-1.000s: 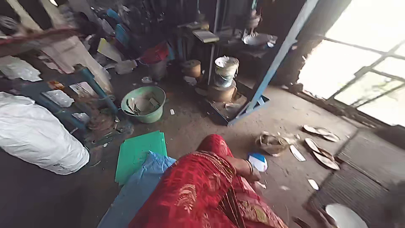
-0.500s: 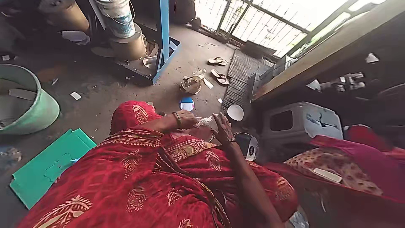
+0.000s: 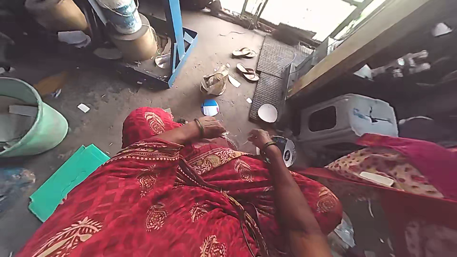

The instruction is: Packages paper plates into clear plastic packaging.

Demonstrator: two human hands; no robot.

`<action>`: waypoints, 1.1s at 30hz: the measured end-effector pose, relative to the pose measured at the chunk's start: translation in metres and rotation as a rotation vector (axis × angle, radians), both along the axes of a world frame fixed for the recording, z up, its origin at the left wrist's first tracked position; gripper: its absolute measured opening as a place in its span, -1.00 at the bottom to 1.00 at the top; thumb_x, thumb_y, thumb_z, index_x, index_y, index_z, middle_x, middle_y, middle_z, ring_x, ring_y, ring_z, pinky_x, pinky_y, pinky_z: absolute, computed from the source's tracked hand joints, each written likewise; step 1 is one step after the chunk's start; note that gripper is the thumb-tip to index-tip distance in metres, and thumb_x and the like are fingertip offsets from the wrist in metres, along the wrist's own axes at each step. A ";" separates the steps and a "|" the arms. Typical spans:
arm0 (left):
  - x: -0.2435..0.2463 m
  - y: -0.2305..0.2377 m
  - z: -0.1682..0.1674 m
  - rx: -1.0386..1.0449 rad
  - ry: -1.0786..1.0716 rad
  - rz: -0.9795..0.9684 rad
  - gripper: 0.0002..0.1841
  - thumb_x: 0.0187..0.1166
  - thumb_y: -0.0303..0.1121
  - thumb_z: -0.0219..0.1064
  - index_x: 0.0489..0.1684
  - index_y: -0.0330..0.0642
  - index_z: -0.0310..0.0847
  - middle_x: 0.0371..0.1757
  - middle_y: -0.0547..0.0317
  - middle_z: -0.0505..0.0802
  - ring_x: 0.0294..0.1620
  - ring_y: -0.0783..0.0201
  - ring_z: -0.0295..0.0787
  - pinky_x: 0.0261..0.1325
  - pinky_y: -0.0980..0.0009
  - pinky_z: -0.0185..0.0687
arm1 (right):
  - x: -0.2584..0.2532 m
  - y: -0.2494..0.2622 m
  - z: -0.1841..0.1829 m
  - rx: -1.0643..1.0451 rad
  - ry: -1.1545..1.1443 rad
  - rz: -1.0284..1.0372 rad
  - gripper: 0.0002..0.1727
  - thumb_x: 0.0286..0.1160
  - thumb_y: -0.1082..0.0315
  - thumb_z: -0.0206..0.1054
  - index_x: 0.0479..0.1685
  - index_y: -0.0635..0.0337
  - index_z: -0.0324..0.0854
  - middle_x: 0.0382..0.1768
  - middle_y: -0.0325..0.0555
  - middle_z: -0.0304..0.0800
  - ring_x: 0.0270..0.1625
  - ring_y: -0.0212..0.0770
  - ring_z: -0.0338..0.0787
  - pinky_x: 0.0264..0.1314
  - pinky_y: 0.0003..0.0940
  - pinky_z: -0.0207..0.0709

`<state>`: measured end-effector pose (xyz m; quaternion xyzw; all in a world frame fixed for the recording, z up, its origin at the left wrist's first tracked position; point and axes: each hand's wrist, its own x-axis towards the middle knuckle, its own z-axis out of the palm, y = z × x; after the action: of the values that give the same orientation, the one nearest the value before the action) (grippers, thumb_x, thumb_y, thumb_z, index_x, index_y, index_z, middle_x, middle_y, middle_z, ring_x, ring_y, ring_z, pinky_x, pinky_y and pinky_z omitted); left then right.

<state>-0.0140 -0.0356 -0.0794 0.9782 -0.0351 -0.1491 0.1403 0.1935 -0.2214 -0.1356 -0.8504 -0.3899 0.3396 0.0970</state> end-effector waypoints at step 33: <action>0.002 0.019 -0.021 -0.628 0.417 0.455 -0.54 0.90 -0.20 0.00 -0.02 -0.51 0.65 -0.29 -0.04 0.67 -0.34 0.25 0.46 -0.09 0.25 0.47 | -0.005 -0.020 0.063 1.099 0.353 -0.292 -0.86 0.58 0.41 0.21 -0.10 0.05 0.68 -0.33 -0.42 0.73 -0.54 -0.52 0.57 -0.49 -0.55 0.55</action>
<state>-0.0118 -0.0167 -0.1008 0.8199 0.1665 -0.2906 0.4642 0.1881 -0.2411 -0.0723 -0.6512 -0.3655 0.2075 0.6319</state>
